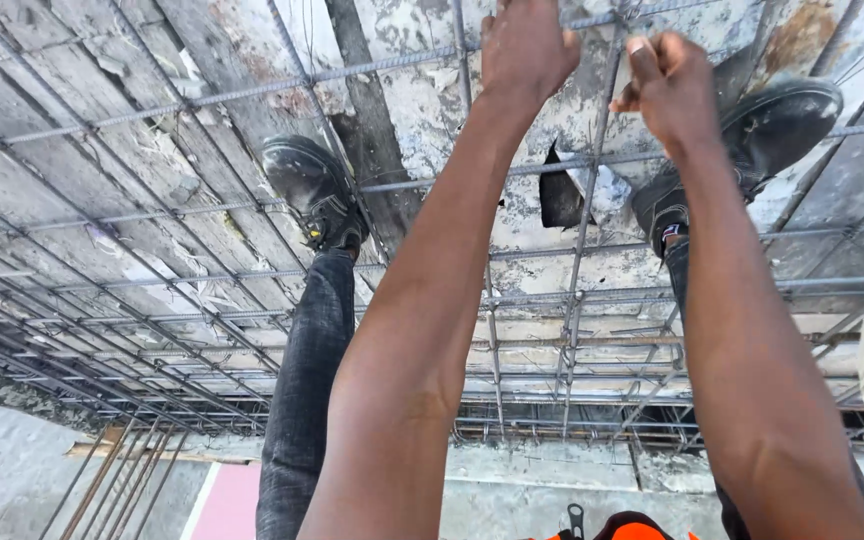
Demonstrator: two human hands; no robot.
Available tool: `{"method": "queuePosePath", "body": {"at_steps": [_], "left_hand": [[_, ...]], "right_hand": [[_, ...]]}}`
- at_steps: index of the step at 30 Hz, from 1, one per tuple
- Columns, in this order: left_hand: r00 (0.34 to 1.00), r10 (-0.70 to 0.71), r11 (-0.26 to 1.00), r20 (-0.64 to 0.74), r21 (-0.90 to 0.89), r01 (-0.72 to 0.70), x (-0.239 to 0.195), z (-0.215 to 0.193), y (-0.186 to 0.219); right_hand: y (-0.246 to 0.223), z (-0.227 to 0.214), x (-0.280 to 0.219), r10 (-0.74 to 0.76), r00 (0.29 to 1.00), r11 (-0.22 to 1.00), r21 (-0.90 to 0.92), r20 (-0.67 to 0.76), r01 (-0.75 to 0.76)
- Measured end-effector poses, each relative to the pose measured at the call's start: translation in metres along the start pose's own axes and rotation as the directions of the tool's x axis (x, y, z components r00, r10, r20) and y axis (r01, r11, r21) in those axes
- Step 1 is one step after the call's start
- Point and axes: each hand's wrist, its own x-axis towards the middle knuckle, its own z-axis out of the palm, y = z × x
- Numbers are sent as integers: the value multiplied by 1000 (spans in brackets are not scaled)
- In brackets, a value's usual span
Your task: Placing concrete spacers under a rebar grid to provide clearance for concrete cover on a construction site.
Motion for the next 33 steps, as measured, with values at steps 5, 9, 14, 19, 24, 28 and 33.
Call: {"method": "queuePosePath", "body": {"at_steps": [5,9,14,19,24,28,33], "left_hand": [[999,-34,986,-17,-164,31,2,12,2],[994,-76,930,-74,-365,44,6,20,7],[984,-147,831,-97,-551,70,-6,39,8],[968,-205,690,-145,-723,38,-11,59,23],[871,105,833,-480,-436,-341,-62,98,26],[855,357,890,-376,-140,-434,-88,76,10],[917,350,897,193,214,-387,-166,-3,-5]], "right_hand": [[3,11,-2,-1,1000,997,73,-29,3],[6,13,-4,-81,993,996,37,-83,85],[7,11,-12,-103,993,994,40,-54,105],[-14,5,-9,-133,990,990,-51,-38,131],[-26,6,-1,-37,996,994,-110,-77,29],[-6,-6,-1,-219,974,946,-230,61,227],[-11,4,-10,-182,980,874,-444,77,197]]}}
